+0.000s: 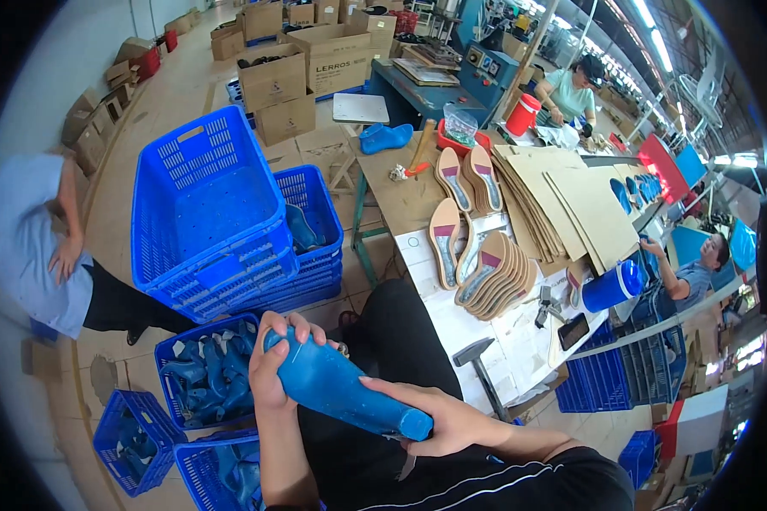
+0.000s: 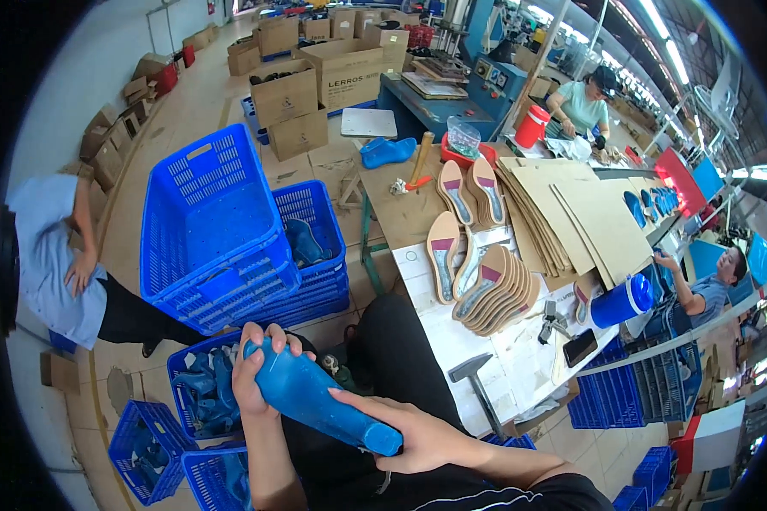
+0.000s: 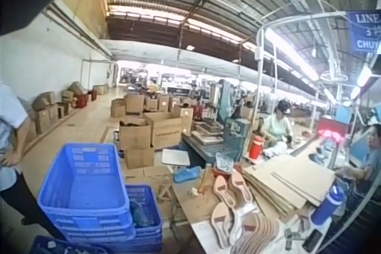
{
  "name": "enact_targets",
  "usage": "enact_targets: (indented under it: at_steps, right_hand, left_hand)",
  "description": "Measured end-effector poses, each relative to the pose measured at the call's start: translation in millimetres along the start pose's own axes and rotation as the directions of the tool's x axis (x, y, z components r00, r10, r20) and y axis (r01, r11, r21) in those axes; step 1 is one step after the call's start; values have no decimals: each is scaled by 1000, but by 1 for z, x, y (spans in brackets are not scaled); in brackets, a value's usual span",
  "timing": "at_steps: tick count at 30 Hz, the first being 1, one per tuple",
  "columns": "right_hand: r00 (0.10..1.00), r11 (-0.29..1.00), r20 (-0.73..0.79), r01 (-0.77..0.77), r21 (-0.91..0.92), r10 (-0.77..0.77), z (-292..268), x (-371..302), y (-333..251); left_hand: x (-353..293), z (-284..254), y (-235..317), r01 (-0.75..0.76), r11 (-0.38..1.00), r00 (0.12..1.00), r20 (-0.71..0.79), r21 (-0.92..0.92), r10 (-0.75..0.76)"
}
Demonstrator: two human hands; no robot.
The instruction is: Manually assemble and hammer components of high-heeled shoes at a workstation.
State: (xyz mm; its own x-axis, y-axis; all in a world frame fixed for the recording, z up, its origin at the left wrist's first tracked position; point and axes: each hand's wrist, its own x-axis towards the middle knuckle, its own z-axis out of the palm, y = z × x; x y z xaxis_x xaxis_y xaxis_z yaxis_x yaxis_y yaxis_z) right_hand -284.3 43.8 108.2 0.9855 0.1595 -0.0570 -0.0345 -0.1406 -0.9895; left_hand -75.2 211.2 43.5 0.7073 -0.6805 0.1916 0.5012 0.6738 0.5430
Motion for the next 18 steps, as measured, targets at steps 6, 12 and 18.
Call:
enact_targets:
  at_steps: [6,12,18]
  right_hand:
    - [999,999,-40,17,-31,-18,-7,-7,2]
    - [997,999,-71,26,-37,-29,-17,-14,6]
    - [998,997,-52,34,71,-30,-29,-12,21]
  left_hand:
    - [19,11,-1,16,998,996,89,65,-22]
    - [26,29,-2,19,997,994,107,78,-27]
    - [36,29,-7,84,988,993,72,129,-94]
